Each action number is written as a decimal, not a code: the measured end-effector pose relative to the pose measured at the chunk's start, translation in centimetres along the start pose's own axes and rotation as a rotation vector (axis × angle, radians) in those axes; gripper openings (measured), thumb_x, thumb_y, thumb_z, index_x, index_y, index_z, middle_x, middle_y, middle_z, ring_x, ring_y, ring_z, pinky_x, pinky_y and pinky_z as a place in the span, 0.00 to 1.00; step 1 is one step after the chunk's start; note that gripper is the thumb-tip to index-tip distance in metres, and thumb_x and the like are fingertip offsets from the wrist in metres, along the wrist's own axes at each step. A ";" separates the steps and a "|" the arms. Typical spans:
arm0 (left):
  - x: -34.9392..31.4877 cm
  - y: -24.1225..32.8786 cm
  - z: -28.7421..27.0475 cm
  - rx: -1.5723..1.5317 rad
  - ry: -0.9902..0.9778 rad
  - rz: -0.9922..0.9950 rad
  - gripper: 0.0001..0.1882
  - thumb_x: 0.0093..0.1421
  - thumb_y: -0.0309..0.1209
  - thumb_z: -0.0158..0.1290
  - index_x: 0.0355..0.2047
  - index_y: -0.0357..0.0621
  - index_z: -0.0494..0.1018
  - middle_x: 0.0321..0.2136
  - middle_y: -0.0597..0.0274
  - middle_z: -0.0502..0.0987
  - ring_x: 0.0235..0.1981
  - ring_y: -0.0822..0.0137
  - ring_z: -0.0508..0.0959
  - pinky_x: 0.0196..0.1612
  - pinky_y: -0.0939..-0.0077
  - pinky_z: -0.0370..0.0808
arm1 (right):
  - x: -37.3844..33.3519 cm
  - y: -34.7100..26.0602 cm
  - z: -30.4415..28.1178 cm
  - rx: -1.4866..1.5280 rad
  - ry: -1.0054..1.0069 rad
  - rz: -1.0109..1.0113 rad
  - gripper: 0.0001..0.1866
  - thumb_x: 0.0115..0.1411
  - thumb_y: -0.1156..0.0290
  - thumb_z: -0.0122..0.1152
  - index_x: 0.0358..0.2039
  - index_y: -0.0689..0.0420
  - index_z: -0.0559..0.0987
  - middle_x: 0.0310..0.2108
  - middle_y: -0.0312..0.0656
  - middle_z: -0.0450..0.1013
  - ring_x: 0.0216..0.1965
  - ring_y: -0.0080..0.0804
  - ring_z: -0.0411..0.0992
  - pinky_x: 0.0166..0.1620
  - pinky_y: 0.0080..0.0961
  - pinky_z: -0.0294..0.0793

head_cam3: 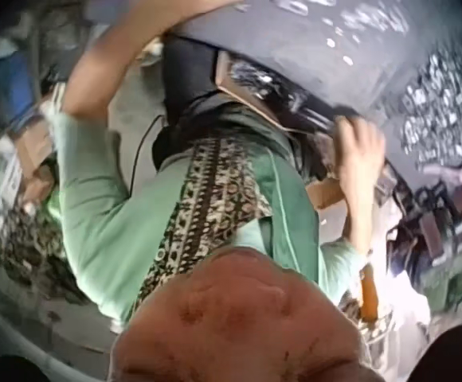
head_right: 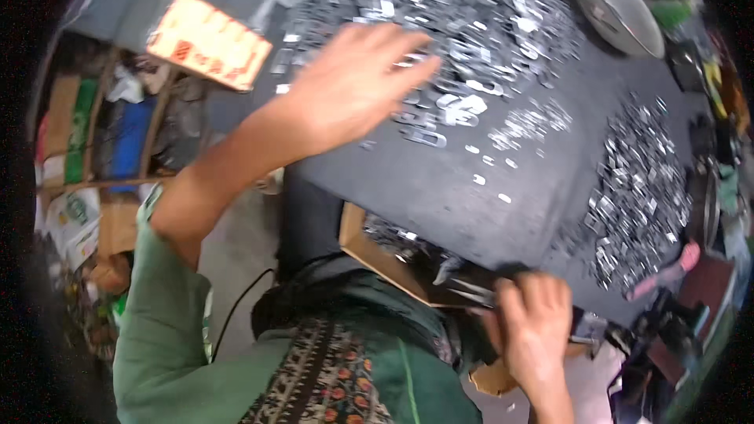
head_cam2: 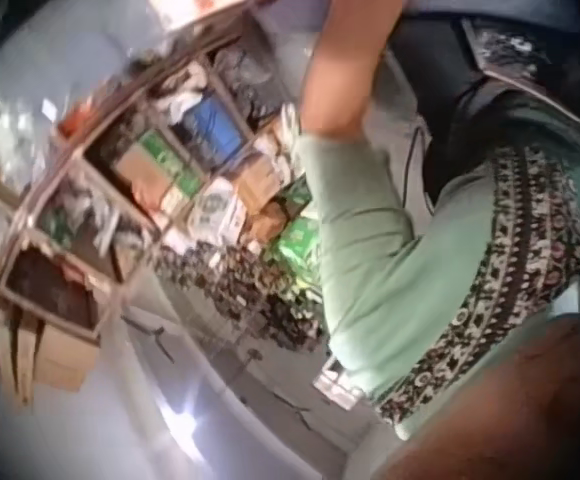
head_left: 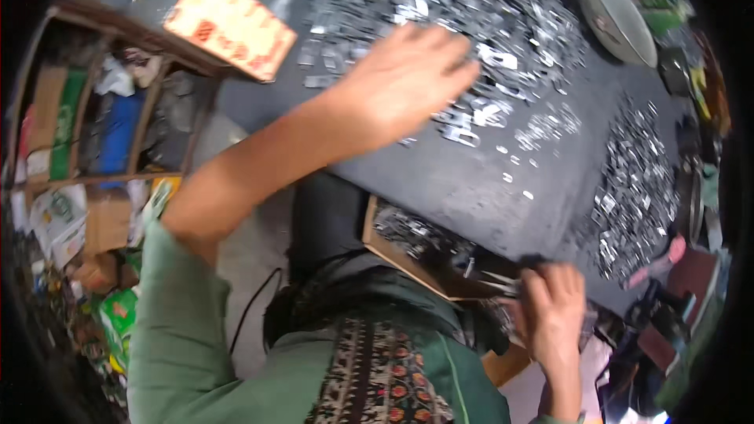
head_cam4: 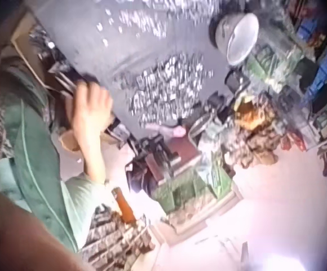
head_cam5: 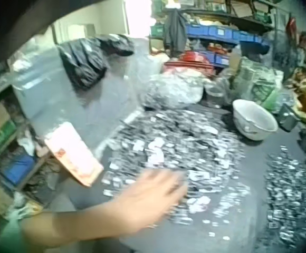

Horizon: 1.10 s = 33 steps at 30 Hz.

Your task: The person assembles metal hardware parts by fitting clips and fasteners together using pliers and hands.

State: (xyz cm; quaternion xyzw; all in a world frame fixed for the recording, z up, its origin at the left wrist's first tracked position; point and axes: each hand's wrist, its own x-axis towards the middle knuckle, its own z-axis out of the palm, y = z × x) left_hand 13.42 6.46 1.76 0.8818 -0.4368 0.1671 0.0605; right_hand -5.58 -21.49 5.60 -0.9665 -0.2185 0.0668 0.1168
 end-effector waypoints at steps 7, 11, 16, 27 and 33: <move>1.5 1.6 3.2 0.199 0.205 -0.006 0.09 0.46 0.26 0.53 0.28 0.38 0.75 0.25 0.66 0.72 0.33 0.67 0.71 0.36 0.73 0.66 | -10.2 14.1 2.7 -0.273 0.432 0.766 0.20 0.63 0.68 0.58 0.52 0.67 0.73 0.47 0.60 0.73 0.49 0.56 0.72 0.50 0.37 0.70; 2.5 1.4 4.2 0.173 0.280 -0.009 0.08 0.46 0.26 0.53 0.28 0.38 0.74 0.23 0.64 0.70 0.32 0.66 0.71 0.36 0.72 0.67 | -10.0 17.9 4.5 -0.414 0.474 0.752 0.19 0.63 0.66 0.58 0.50 0.65 0.73 0.43 0.59 0.74 0.43 0.59 0.73 0.44 0.41 0.72; 3.0 -1.4 4.7 -0.039 0.420 -0.059 0.08 0.53 0.24 0.53 0.34 0.39 0.76 0.25 0.63 0.72 0.29 0.66 0.72 0.32 0.72 0.70 | -7.8 20.1 3.9 -0.433 0.541 0.748 0.18 0.63 0.67 0.57 0.49 0.65 0.73 0.40 0.61 0.75 0.40 0.59 0.74 0.40 0.40 0.72; -1.1 0.7 -1.5 -2.229 0.721 -1.207 0.11 0.70 0.33 0.44 0.46 0.41 0.69 0.31 0.62 0.73 0.32 0.73 0.72 0.31 0.79 0.70 | -2.4 17.2 2.3 0.016 0.586 0.551 0.17 0.59 0.80 0.61 0.49 0.67 0.73 0.42 0.49 0.76 0.40 0.30 0.74 0.45 0.26 0.73; -9.1 0.5 -4.2 -1.840 0.285 -1.097 0.16 0.68 0.35 0.47 0.52 0.40 0.69 0.28 0.66 0.72 0.18 0.78 0.62 0.19 0.86 0.57 | 3.1 9.6 2.1 -0.015 0.370 0.306 0.14 0.49 0.86 0.61 0.37 0.66 0.74 0.31 0.51 0.68 0.32 0.51 0.70 0.35 0.36 0.69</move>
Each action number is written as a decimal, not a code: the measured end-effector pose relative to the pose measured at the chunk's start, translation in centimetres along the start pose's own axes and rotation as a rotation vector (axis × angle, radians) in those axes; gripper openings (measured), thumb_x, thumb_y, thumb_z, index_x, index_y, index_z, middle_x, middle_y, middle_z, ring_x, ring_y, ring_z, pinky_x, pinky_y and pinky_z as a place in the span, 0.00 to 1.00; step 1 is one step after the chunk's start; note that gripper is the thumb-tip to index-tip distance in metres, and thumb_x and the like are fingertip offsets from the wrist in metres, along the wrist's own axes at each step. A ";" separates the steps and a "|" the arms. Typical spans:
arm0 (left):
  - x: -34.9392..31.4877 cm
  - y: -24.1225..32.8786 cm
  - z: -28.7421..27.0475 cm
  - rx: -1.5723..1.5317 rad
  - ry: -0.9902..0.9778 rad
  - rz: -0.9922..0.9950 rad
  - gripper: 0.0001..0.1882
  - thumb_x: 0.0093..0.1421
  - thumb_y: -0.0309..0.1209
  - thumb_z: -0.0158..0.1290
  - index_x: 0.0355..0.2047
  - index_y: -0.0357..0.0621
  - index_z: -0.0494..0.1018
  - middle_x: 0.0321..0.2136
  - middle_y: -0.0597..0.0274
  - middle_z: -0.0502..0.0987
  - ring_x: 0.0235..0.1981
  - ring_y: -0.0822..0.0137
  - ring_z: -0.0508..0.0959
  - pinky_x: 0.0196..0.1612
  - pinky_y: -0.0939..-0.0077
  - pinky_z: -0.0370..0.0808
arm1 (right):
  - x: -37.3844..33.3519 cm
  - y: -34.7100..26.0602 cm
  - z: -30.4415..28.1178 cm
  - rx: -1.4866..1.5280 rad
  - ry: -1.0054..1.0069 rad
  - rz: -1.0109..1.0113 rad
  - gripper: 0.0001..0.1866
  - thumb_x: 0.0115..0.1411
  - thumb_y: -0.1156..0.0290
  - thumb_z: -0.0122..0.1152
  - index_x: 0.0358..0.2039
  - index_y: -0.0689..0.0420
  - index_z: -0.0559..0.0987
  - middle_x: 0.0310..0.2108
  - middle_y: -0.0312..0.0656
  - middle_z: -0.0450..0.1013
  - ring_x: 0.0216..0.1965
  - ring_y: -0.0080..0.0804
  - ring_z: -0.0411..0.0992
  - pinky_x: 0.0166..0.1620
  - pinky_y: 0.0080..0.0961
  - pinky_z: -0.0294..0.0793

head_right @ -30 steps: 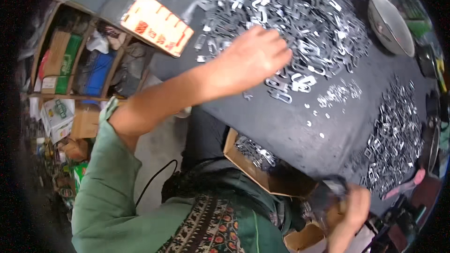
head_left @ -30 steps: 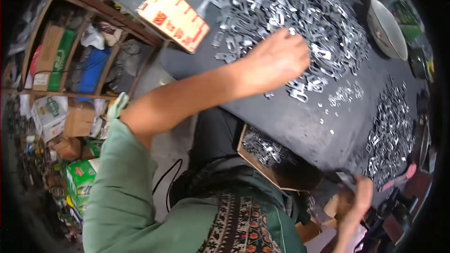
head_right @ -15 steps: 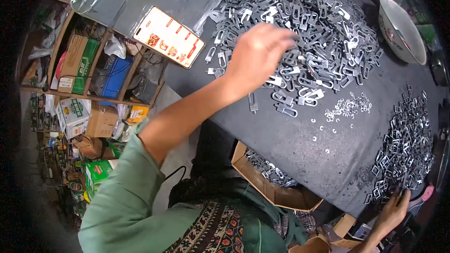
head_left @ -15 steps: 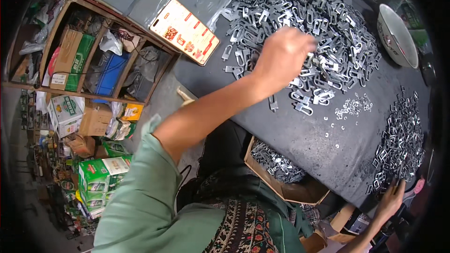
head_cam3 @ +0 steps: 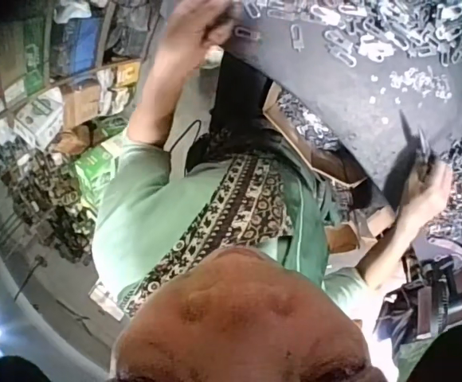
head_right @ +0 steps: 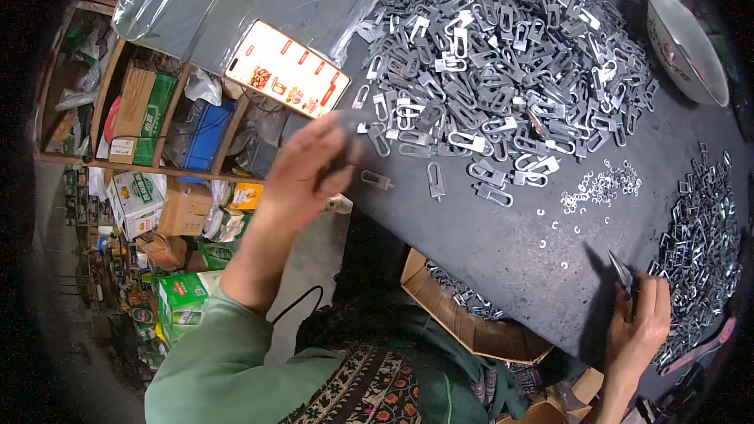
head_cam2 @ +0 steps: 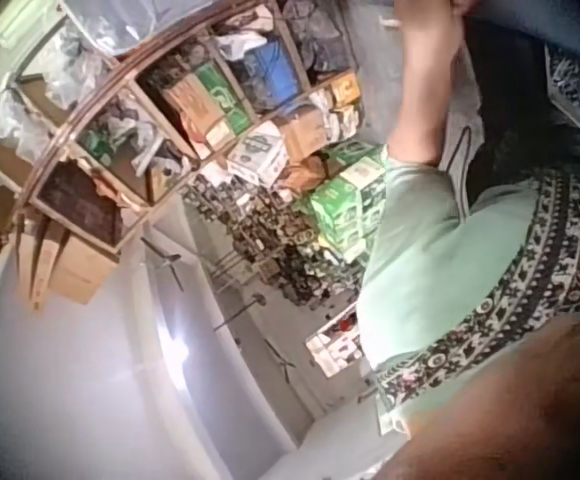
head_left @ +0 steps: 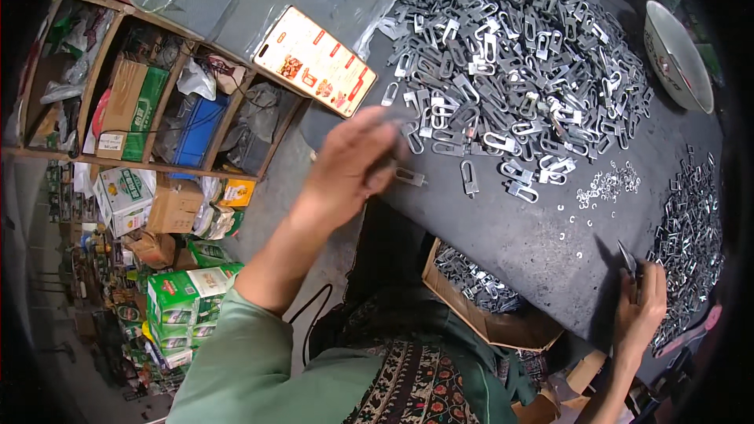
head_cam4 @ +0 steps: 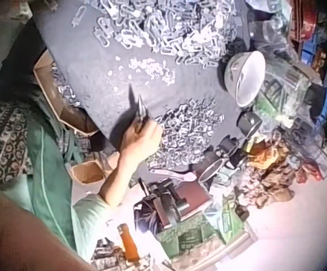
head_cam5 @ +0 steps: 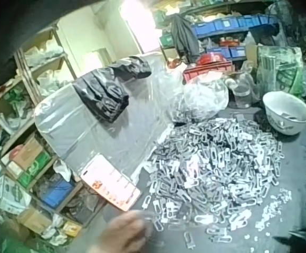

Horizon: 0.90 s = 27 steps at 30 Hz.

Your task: The person assembles metal hardware parts by fitting clips and fasteners together using pliers and hands.

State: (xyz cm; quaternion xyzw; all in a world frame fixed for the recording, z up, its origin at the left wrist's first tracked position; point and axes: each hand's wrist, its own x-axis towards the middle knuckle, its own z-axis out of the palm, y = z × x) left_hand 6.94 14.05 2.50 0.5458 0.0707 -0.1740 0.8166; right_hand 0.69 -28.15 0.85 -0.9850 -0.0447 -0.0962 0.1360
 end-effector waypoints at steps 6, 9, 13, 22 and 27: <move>-2.0 2.5 -3.2 0.201 0.342 0.210 0.23 0.67 0.33 0.50 0.59 0.39 0.63 0.28 0.65 0.72 0.15 0.81 0.59 0.16 0.88 0.52 | -1.3 0.4 -0.5 -0.053 0.019 -0.024 0.15 0.47 0.86 0.62 0.38 0.66 0.73 0.32 0.51 0.69 0.33 0.52 0.69 0.37 0.37 0.70; -2.6 3.6 -3.2 0.212 0.343 0.322 0.27 0.66 0.32 0.51 0.61 0.34 0.59 0.29 0.64 0.73 0.16 0.82 0.61 0.17 0.89 0.55 | -1.9 0.6 -0.7 -0.078 -0.001 -0.044 0.18 0.44 0.87 0.60 0.39 0.66 0.73 0.34 0.52 0.69 0.36 0.53 0.69 0.39 0.39 0.69; -3.3 4.8 -1.5 0.303 0.389 0.501 0.25 0.66 0.31 0.50 0.61 0.33 0.60 0.31 0.62 0.74 0.17 0.82 0.64 0.17 0.90 0.56 | -2.5 0.9 -0.5 -0.101 -0.013 -0.045 0.20 0.42 0.87 0.59 0.39 0.67 0.73 0.36 0.53 0.69 0.38 0.54 0.69 0.41 0.41 0.68; -4.9 0.7 1.9 0.031 0.128 0.110 0.19 0.67 0.33 0.49 0.57 0.42 0.65 0.33 0.61 0.74 0.21 0.82 0.65 0.21 0.88 0.61 | -2.6 1.3 -0.8 -0.114 -0.118 0.019 0.21 0.41 0.87 0.58 0.40 0.68 0.73 0.37 0.55 0.69 0.39 0.56 0.69 0.43 0.42 0.69; -4.6 -5.3 8.0 0.058 -0.317 -0.387 0.17 0.68 0.29 0.46 0.56 0.39 0.66 0.34 0.64 0.76 0.26 0.81 0.69 0.28 0.88 0.66 | -2.0 1.7 -0.4 -0.115 -0.092 0.017 0.20 0.42 0.86 0.56 0.40 0.68 0.73 0.36 0.56 0.68 0.38 0.57 0.69 0.42 0.43 0.69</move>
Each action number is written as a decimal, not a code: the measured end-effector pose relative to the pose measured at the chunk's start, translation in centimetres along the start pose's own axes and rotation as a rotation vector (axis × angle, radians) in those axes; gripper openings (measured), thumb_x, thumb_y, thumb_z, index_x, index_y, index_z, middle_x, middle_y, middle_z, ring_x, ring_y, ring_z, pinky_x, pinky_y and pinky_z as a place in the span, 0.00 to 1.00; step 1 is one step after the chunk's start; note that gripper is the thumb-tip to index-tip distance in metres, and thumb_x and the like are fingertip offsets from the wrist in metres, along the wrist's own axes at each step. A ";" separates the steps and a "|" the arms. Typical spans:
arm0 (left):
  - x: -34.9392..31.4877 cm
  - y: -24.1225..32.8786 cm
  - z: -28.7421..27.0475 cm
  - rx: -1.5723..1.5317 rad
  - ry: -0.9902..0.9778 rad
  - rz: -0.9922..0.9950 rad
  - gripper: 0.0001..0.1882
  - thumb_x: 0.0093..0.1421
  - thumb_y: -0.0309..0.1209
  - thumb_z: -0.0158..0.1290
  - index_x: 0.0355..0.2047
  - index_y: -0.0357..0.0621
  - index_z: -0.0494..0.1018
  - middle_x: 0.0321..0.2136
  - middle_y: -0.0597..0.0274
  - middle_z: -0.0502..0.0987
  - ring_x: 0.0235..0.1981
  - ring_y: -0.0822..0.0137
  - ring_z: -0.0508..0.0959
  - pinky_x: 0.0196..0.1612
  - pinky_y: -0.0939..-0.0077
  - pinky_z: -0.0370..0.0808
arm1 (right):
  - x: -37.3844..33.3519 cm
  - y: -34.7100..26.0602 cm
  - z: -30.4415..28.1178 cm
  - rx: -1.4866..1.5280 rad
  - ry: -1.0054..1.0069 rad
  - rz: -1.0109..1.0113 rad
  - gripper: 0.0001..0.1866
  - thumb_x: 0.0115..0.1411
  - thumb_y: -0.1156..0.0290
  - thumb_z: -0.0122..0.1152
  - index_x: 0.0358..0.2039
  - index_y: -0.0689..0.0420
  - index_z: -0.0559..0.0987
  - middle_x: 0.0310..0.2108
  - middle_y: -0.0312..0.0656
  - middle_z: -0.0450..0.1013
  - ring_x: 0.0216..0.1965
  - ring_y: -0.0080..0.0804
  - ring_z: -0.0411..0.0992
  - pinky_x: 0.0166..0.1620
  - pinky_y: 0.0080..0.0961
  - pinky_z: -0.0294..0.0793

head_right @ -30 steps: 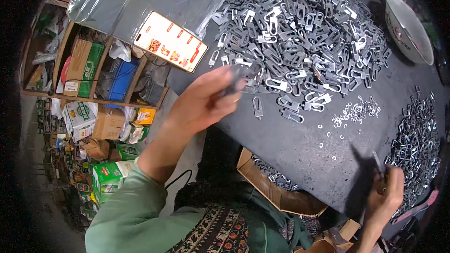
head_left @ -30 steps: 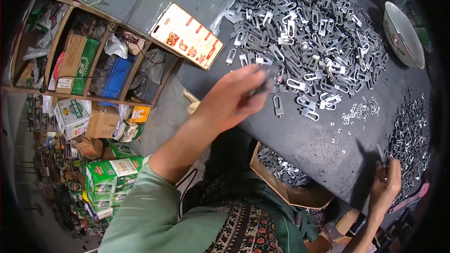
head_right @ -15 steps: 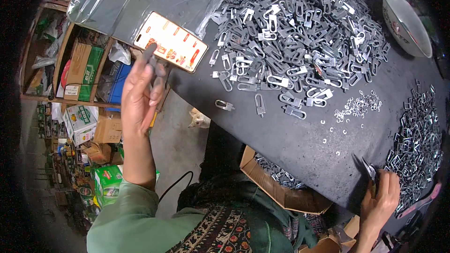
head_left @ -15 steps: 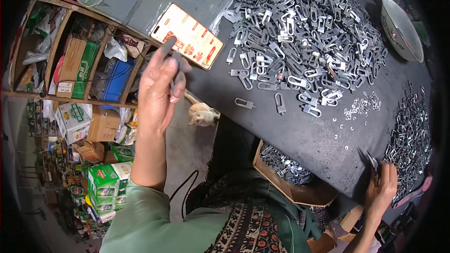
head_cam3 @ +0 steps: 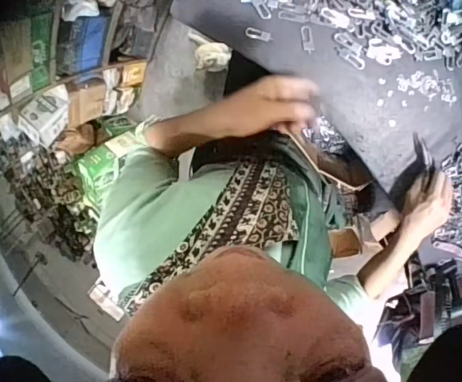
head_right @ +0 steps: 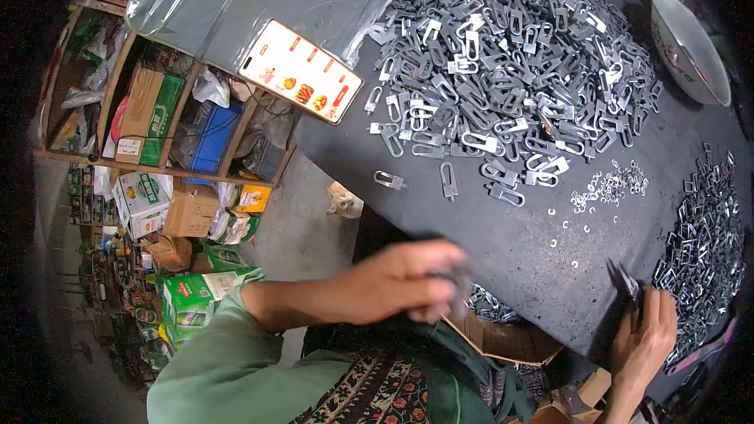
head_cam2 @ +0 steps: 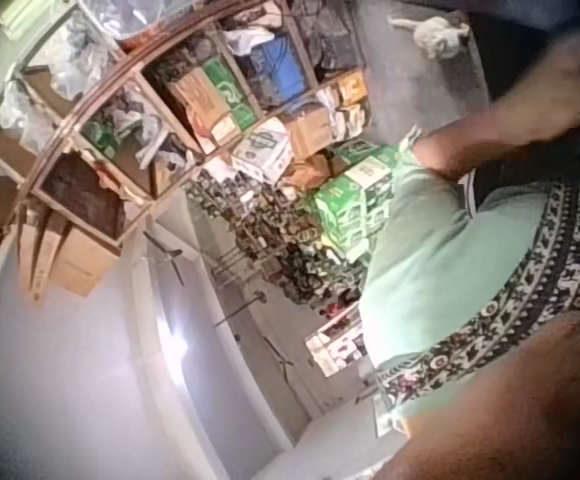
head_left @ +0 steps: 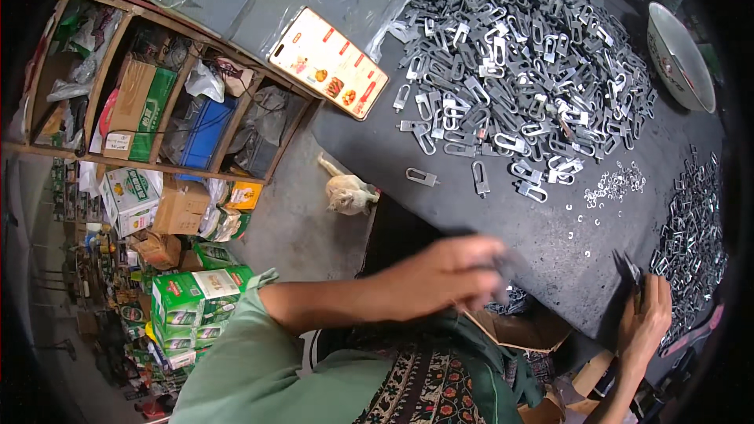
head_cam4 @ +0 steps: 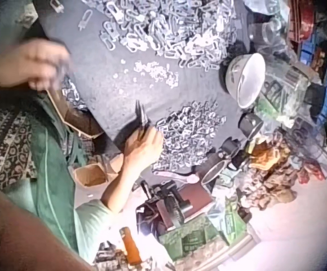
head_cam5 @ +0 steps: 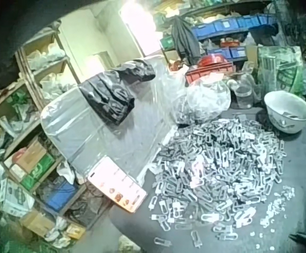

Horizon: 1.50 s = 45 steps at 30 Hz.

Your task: The person assembles metal hardware parts by fitting clips and fasteners together using pliers and hands.

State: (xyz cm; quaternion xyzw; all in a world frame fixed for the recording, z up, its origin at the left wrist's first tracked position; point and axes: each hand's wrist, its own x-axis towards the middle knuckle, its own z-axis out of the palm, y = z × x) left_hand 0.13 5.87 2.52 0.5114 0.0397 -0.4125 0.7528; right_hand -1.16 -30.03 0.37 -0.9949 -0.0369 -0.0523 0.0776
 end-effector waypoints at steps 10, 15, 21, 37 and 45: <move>6.0 -4.1 5.7 0.290 -0.205 0.291 0.09 0.63 0.25 0.52 0.41 0.32 0.70 0.30 0.56 0.78 0.33 0.71 0.78 0.38 0.74 0.72 | -1.7 -6.8 -2.9 0.798 -0.239 0.021 0.08 0.55 0.74 0.55 0.27 0.63 0.66 0.23 0.40 0.60 0.26 0.29 0.59 0.31 0.26 0.57; 6.1 -3.9 5.6 0.405 -0.226 0.302 0.09 0.62 0.25 0.53 0.39 0.31 0.72 0.31 0.52 0.79 0.33 0.67 0.79 0.38 0.72 0.73 | -3.0 -6.9 -2.2 0.922 -0.340 0.091 0.07 0.56 0.72 0.55 0.28 0.63 0.69 0.25 0.41 0.64 0.28 0.29 0.61 0.34 0.27 0.61; 5.4 -3.6 5.8 0.280 -0.164 0.255 0.09 0.61 0.26 0.54 0.39 0.31 0.73 0.31 0.48 0.78 0.33 0.61 0.80 0.37 0.71 0.73 | -2.5 -7.8 -2.8 1.016 -0.243 -0.112 0.05 0.56 0.79 0.56 0.33 0.64 0.74 0.27 0.48 0.70 0.27 0.43 0.69 0.34 0.31 0.69; 3.5 -2.9 5.3 0.368 -0.248 0.389 0.09 0.61 0.25 0.54 0.39 0.31 0.74 0.32 0.49 0.79 0.33 0.56 0.80 0.37 0.69 0.73 | -2.8 -8.9 -4.5 0.760 -0.313 -0.203 0.07 0.52 0.76 0.56 0.31 0.65 0.73 0.27 0.49 0.70 0.28 0.43 0.70 0.34 0.33 0.68; 3.3 -3.5 5.6 0.327 -0.210 0.400 0.08 0.61 0.24 0.54 0.39 0.30 0.74 0.33 0.50 0.79 0.34 0.57 0.80 0.37 0.70 0.73 | -2.4 -8.7 -5.5 0.839 -0.389 -0.181 0.08 0.53 0.78 0.56 0.35 0.64 0.75 0.30 0.51 0.71 0.29 0.48 0.71 0.36 0.34 0.71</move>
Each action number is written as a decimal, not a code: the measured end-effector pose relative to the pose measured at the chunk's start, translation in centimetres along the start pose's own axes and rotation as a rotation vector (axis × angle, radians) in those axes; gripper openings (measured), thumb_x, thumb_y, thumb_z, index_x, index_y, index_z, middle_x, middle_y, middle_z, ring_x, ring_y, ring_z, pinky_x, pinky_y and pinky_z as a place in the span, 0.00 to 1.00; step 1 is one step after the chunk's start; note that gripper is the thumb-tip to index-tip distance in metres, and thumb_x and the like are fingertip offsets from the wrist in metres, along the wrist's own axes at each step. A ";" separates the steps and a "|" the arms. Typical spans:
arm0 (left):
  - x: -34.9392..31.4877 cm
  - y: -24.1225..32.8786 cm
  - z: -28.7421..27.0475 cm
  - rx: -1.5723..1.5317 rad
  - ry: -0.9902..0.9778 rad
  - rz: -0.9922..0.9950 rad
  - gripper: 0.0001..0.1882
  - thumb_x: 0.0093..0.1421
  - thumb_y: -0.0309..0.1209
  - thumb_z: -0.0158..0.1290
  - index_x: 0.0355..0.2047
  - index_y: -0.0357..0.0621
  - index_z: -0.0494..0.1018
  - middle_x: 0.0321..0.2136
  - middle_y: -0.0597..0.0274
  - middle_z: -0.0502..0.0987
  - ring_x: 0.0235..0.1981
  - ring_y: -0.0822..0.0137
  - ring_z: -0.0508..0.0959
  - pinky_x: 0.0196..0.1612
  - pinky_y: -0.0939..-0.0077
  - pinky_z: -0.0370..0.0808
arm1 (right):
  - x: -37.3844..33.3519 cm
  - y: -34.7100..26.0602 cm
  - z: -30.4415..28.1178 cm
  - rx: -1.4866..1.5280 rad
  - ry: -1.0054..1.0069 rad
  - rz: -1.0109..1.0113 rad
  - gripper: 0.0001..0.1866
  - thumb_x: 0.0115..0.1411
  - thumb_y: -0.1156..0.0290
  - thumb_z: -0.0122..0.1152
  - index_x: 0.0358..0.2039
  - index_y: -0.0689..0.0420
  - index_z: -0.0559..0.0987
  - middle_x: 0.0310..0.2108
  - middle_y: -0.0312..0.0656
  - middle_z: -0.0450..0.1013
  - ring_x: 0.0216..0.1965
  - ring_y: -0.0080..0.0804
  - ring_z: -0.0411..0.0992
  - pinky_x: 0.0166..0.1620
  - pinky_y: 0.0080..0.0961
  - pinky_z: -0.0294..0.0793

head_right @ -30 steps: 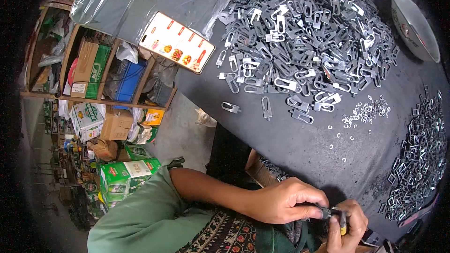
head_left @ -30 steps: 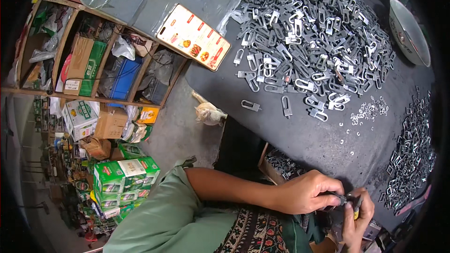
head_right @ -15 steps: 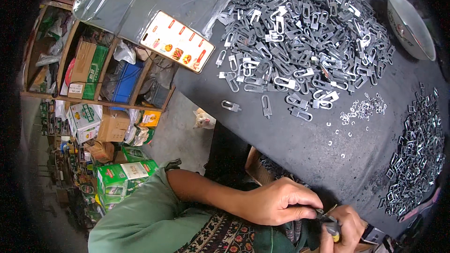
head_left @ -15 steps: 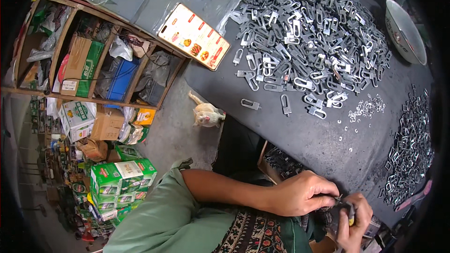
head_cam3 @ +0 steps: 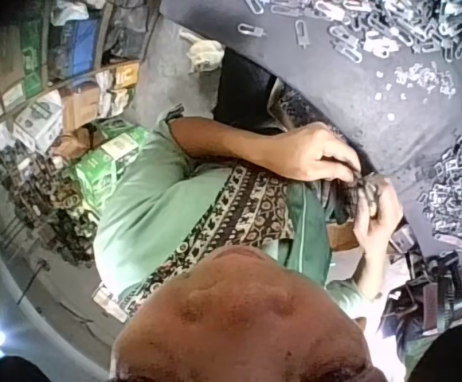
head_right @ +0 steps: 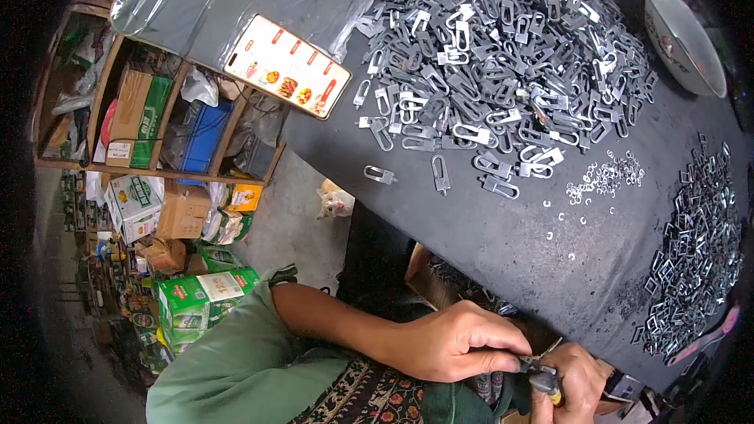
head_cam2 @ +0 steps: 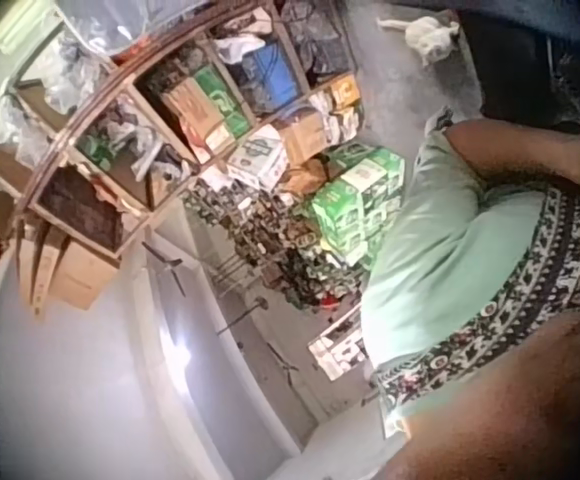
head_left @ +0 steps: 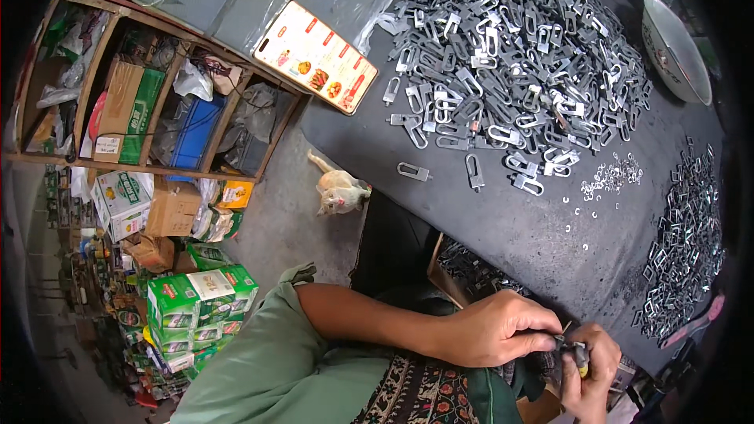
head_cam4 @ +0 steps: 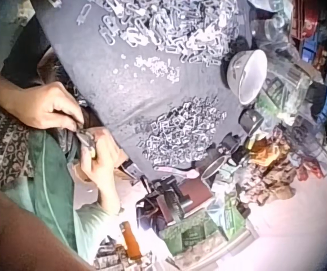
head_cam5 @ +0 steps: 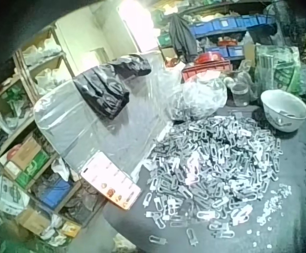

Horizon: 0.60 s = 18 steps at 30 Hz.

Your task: The person assembles metal hardware parts by fitting clips and fasteners together using pliers and hands.

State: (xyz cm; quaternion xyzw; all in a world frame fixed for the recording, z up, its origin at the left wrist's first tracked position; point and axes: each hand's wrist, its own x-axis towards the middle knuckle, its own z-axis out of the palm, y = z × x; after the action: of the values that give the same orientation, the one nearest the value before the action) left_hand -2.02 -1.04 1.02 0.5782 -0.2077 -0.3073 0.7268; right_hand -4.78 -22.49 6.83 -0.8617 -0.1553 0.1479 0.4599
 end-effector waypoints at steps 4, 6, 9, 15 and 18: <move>0.1 -0.2 -0.7 -0.029 -0.063 -0.069 0.08 0.61 0.24 0.54 0.38 0.31 0.74 0.33 0.49 0.79 0.33 0.56 0.80 0.36 0.69 0.74 | -0.1 0.6 -0.2 -0.068 -0.083 -0.040 0.09 0.55 0.76 0.56 0.37 0.62 0.75 0.33 0.52 0.73 0.33 0.47 0.74 0.39 0.38 0.72; 0.3 -0.2 -1.1 0.028 -0.144 -0.146 0.08 0.61 0.25 0.54 0.39 0.31 0.74 0.33 0.49 0.79 0.33 0.55 0.80 0.35 0.68 0.74 | -0.5 1.7 1.2 -0.176 0.045 -0.132 0.11 0.45 0.74 0.60 0.29 0.63 0.73 0.23 0.48 0.69 0.24 0.48 0.70 0.29 0.35 0.67; -1.0 -1.0 -0.3 0.400 0.138 0.254 0.11 0.55 0.25 0.60 0.39 0.35 0.76 0.29 0.51 0.77 0.24 0.54 0.79 0.27 0.67 0.76 | 1.0 1.5 1.7 -0.074 -0.017 -0.140 0.06 0.50 0.79 0.60 0.28 0.64 0.72 0.23 0.49 0.68 0.23 0.44 0.68 0.27 0.35 0.66; -2.0 -2.1 -1.7 0.231 -0.026 -0.018 0.13 0.59 0.22 0.55 0.45 0.36 0.74 0.24 0.58 0.76 0.23 0.68 0.77 0.26 0.74 0.74 | 1.8 0.9 2.0 0.209 -0.282 0.287 0.13 0.59 0.66 0.64 0.34 0.61 0.73 0.24 0.48 0.67 0.24 0.46 0.69 0.28 0.37 0.67; -2.3 -0.6 -3.2 -0.439 -0.059 -0.555 0.19 0.65 0.25 0.50 0.57 0.38 0.68 0.28 0.68 0.77 0.22 0.83 0.69 0.24 0.86 0.66 | 3.9 -0.1 -0.1 -0.360 -0.068 0.016 0.16 0.55 0.61 0.67 0.34 0.59 0.73 0.26 0.45 0.67 0.29 0.44 0.68 0.33 0.38 0.67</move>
State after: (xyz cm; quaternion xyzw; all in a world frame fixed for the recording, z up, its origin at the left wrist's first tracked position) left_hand -1.70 2.79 -0.19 0.4334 0.0074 -0.5471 0.7161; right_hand -1.19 -20.92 6.50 -0.9258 -0.1876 0.1505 0.2917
